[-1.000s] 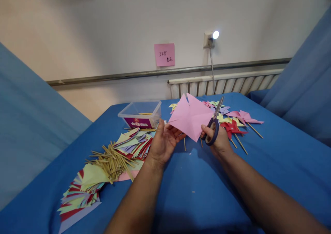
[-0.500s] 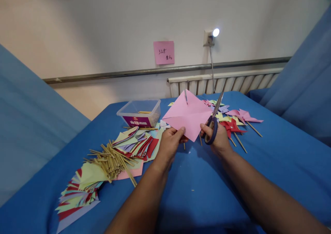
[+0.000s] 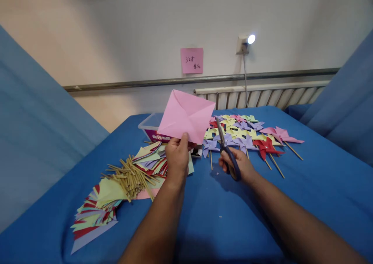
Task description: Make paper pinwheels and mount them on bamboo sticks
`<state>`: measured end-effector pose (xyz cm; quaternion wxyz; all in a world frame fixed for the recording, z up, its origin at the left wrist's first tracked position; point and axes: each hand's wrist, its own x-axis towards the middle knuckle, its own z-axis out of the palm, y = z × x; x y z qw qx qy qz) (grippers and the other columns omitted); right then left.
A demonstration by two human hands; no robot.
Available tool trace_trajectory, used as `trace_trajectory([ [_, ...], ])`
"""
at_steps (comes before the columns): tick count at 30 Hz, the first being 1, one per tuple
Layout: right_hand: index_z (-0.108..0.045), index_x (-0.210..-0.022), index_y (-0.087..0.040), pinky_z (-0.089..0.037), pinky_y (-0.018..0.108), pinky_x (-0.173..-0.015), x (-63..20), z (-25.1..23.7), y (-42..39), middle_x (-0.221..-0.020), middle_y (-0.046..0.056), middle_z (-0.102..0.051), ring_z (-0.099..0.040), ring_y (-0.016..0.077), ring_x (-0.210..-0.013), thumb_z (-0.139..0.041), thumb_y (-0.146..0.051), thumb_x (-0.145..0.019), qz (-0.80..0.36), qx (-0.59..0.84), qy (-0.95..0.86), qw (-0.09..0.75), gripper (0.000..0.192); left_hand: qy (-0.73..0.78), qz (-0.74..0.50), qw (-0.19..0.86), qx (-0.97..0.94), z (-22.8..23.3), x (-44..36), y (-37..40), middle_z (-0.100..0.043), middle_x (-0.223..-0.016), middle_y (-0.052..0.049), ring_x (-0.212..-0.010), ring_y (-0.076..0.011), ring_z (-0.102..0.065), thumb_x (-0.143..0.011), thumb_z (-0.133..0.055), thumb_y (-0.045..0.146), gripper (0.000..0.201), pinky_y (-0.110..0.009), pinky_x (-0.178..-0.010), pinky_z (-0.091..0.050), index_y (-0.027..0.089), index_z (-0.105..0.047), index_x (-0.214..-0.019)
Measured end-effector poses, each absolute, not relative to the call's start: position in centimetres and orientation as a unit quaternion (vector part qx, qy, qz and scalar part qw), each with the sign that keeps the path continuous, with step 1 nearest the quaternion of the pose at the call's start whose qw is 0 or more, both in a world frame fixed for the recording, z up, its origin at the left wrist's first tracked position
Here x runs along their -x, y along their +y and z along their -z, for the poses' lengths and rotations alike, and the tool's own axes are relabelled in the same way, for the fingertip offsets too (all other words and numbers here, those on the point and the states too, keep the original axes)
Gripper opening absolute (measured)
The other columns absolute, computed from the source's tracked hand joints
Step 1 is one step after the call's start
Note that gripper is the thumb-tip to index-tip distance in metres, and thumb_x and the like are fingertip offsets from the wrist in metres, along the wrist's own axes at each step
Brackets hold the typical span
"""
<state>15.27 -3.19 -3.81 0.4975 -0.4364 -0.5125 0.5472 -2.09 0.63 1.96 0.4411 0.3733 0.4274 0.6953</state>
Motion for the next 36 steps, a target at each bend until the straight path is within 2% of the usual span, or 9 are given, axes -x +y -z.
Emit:
trace_trajectory([
  [5,-0.057,-0.074,-0.017,-0.041,0.025,-0.052,-14.3,4.0,-4.0,-0.056,-0.001,-0.056,-0.053,0.0118,-0.051,-0.053,-0.059,-0.083,-0.521,0.429,-0.618,0.403,0.043,0.4,-0.738,0.441,-0.317,-2.6,3.0,0.9,-0.067,-0.07,-0.002,-0.06,-0.0137,-0.064,-0.062,-0.075,0.037,0.033,-0.032,-0.065,-0.055,0.012,-0.065,-0.08],
  [10,-0.055,-0.073,-0.017,-0.042,0.025,-0.053,-13.8,3.3,-4.6,-0.057,-0.001,-0.055,-0.053,0.0119,-0.052,-0.052,-0.058,-0.084,-0.515,0.434,-0.638,0.373,0.043,0.416,-0.74,0.425,-0.314,-2.7,2.7,0.6,-0.066,-0.065,-0.003,-0.057,-0.0135,-0.063,-0.059,-0.077,0.035,0.029,-0.031,-0.063,-0.055,0.01,-0.064,-0.069],
  [20,-0.055,-0.078,-0.017,-0.042,0.024,-0.05,-13.9,4.8,-4.3,-0.063,0.001,-0.06,-0.056,0.0115,-0.052,-0.051,-0.062,-0.084,-0.533,0.402,-0.645,0.372,0.046,0.417,-0.713,0.441,-0.351,-2.7,2.2,0.3,-0.066,-0.065,-0.004,-0.055,-0.0142,-0.063,-0.063,-0.075,0.043,0.037,-0.032,-0.061,-0.056,0.009,-0.066,-0.073],
  [24,-0.054,-0.076,-0.017,-0.042,0.024,-0.049,-13.8,4.7,-4.5,-0.059,-0.001,-0.057,-0.055,0.011,-0.05,-0.052,-0.061,-0.084,-0.539,0.403,-0.635,0.38,0.045,0.426,-0.703,0.445,-0.355,-2.8,2.2,0.1,-0.067,-0.065,-0.005,-0.055,-0.0147,-0.064,-0.064,-0.075,0.045,0.038,-0.033,-0.061,-0.057,0.009,-0.065,-0.072],
  [36,-0.055,-0.078,-0.017,-0.042,0.023,-0.047,-13.9,4.9,-4.4,-0.065,0.001,-0.06,-0.056,0.0104,-0.049,-0.053,-0.06,-0.084,-0.564,0.38,-0.626,0.381,0.044,0.437,-0.694,0.454,-0.348,-2.9,2.1,0.0,-0.067,-0.067,-0.006,-0.057,-0.0148,-0.064,-0.064,-0.075,0.037,0.033,-0.032,-0.062,-0.057,0.008,-0.066,-0.075],
])
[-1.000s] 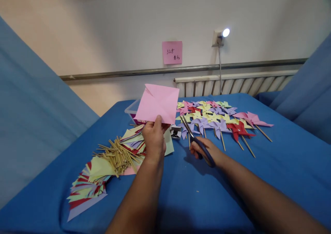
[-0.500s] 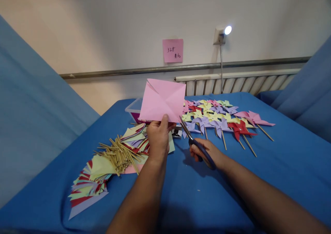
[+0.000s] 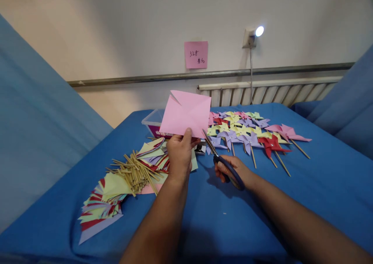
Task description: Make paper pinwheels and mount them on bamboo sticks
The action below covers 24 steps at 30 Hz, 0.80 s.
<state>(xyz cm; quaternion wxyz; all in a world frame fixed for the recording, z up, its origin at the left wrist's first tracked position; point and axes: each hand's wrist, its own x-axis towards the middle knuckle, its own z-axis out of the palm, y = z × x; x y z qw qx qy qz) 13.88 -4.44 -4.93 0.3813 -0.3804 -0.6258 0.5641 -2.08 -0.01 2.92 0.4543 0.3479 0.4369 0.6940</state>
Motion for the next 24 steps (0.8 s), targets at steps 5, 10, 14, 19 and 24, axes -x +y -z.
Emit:
trace_trajectory([
  [5,-0.055,-0.078,-0.017,-0.042,0.022,-0.047,-13.87,5.0,-4.39,-0.066,0.001,-0.06,-0.055,0.0095,-0.049,-0.053,-0.062,-0.084,-0.571,0.366,-0.625,0.386,0.045,0.433,-0.696,0.454,-0.35,-2.93,2.08,0.01,-0.068,-0.068,-0.007,-0.057,-0.015,-0.064,-0.064,-0.075,0.038,0.034,-0.032,-0.061,-0.057,0.007,-0.065,-0.075],
  [10,-0.056,-0.076,-0.017,-0.041,0.022,-0.047,-14.04,4.8,-4.43,-0.064,0.001,-0.061,-0.055,0.0099,-0.049,-0.053,-0.06,-0.084,-0.564,0.372,-0.634,0.377,0.044,0.435,-0.695,0.455,-0.347,-2.99,2.12,-0.02,-0.067,-0.066,-0.006,-0.055,-0.0148,-0.064,-0.063,-0.076,0.039,0.034,-0.033,-0.061,-0.057,0.008,-0.064,-0.072],
  [14,-0.055,-0.079,-0.017,-0.041,0.022,-0.046,-14.07,4.76,-4.48,-0.067,0.0,-0.061,-0.056,0.0097,-0.049,-0.056,-0.06,-0.083,-0.589,0.363,-0.61,0.385,0.043,0.438,-0.694,0.455,-0.347,-3.12,2.15,-0.05,-0.066,-0.065,-0.005,-0.055,-0.0148,-0.064,-0.064,-0.076,0.039,0.033,-0.032,-0.06,-0.058,0.008,-0.064,-0.072],
  [19,-0.055,-0.081,-0.017,-0.042,0.023,-0.047,-14.04,4.55,-4.55,-0.068,0.0,-0.06,-0.056,0.0096,-0.049,-0.056,-0.064,-0.08,-0.602,0.353,-0.603,0.386,0.047,0.441,-0.692,0.457,-0.344,-3.12,2.13,-0.01,-0.066,-0.065,-0.005,-0.056,-0.0148,-0.064,-0.063,-0.076,0.039,0.034,-0.032,-0.062,-0.058,0.008,-0.064,-0.073],
  [24,-0.055,-0.08,-0.017,-0.042,0.023,-0.047,-13.95,4.36,-4.65,-0.067,0.0,-0.06,-0.055,0.0096,-0.049,-0.056,-0.063,-0.081,-0.594,0.363,-0.605,0.387,0.045,0.436,-0.695,0.455,-0.346,-3.07,2.11,-0.05,-0.067,-0.065,-0.006,-0.056,-0.0152,-0.064,-0.063,-0.076,0.038,0.034,-0.033,-0.062,-0.058,0.008,-0.065,-0.073],
])
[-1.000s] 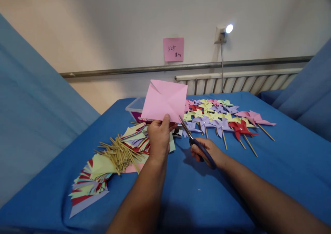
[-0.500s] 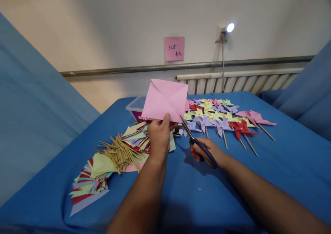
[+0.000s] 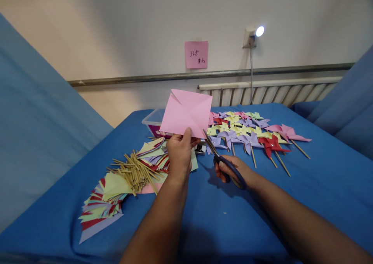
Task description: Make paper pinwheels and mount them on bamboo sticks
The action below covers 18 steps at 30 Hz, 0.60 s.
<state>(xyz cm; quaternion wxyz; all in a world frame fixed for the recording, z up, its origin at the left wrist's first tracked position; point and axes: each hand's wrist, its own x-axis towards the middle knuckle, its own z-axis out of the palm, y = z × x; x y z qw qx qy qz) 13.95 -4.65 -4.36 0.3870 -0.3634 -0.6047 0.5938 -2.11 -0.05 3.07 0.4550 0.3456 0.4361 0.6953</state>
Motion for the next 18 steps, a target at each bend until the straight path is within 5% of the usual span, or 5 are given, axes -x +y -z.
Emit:
trace_trajectory([
  [18,-0.053,-0.077,-0.018,-0.041,0.021,-0.043,-13.86,4.82,-4.57,-0.066,-0.001,-0.06,-0.054,0.0084,-0.046,-0.054,-0.059,-0.084,-0.579,0.379,-0.616,0.376,0.042,0.444,-0.694,0.448,-0.347,-2.83,2.21,0.15,-0.067,-0.067,-0.006,-0.056,-0.015,-0.064,-0.064,-0.075,0.039,0.033,-0.033,-0.061,-0.057,0.008,-0.065,-0.072],
])
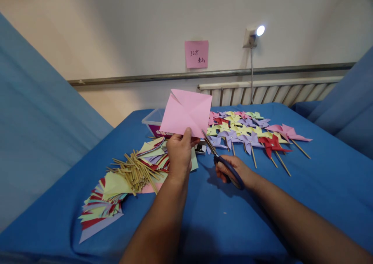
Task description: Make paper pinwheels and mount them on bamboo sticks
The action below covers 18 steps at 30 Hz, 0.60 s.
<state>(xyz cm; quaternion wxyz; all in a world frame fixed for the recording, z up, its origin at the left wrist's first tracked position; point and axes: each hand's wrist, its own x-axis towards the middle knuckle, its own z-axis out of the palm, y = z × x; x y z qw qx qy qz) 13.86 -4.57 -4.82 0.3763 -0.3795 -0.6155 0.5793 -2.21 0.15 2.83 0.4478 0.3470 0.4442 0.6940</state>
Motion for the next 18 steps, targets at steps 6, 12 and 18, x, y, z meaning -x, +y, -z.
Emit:
trace_trajectory([
  [6,-0.053,-0.076,-0.017,-0.041,0.021,-0.044,-13.8,4.4,-4.7,-0.065,0.0,-0.06,-0.054,0.0088,-0.047,-0.053,-0.059,-0.084,-0.574,0.387,-0.62,0.37,0.043,0.448,-0.689,0.446,-0.354,-2.7,2.3,0.2,-0.068,-0.067,-0.007,-0.057,-0.0146,-0.064,-0.064,-0.074,0.04,0.035,-0.03,-0.06,-0.057,0.008,-0.066,-0.075],
  [12,-0.053,-0.076,-0.017,-0.039,0.02,-0.044,-13.8,4.4,-4.7,-0.065,0.0,-0.059,-0.053,0.0083,-0.046,-0.054,-0.06,-0.083,-0.576,0.386,-0.618,0.369,0.044,0.444,-0.691,0.447,-0.355,-2.6,2.4,0.3,-0.068,-0.068,-0.007,-0.057,-0.0147,-0.064,-0.063,-0.075,0.041,0.036,-0.03,-0.059,-0.056,0.008,-0.066,-0.074],
  [18,-0.054,-0.078,-0.016,-0.038,0.021,-0.043,-13.8,5.2,-4.4,-0.065,0.0,-0.06,-0.053,0.0085,-0.046,-0.054,-0.061,-0.084,-0.581,0.37,-0.619,0.378,0.045,0.442,-0.691,0.45,-0.353,-2.7,2.3,0.2,-0.069,-0.068,-0.007,-0.056,-0.0146,-0.064,-0.063,-0.075,0.041,0.037,-0.031,-0.06,-0.057,0.008,-0.066,-0.076],
])
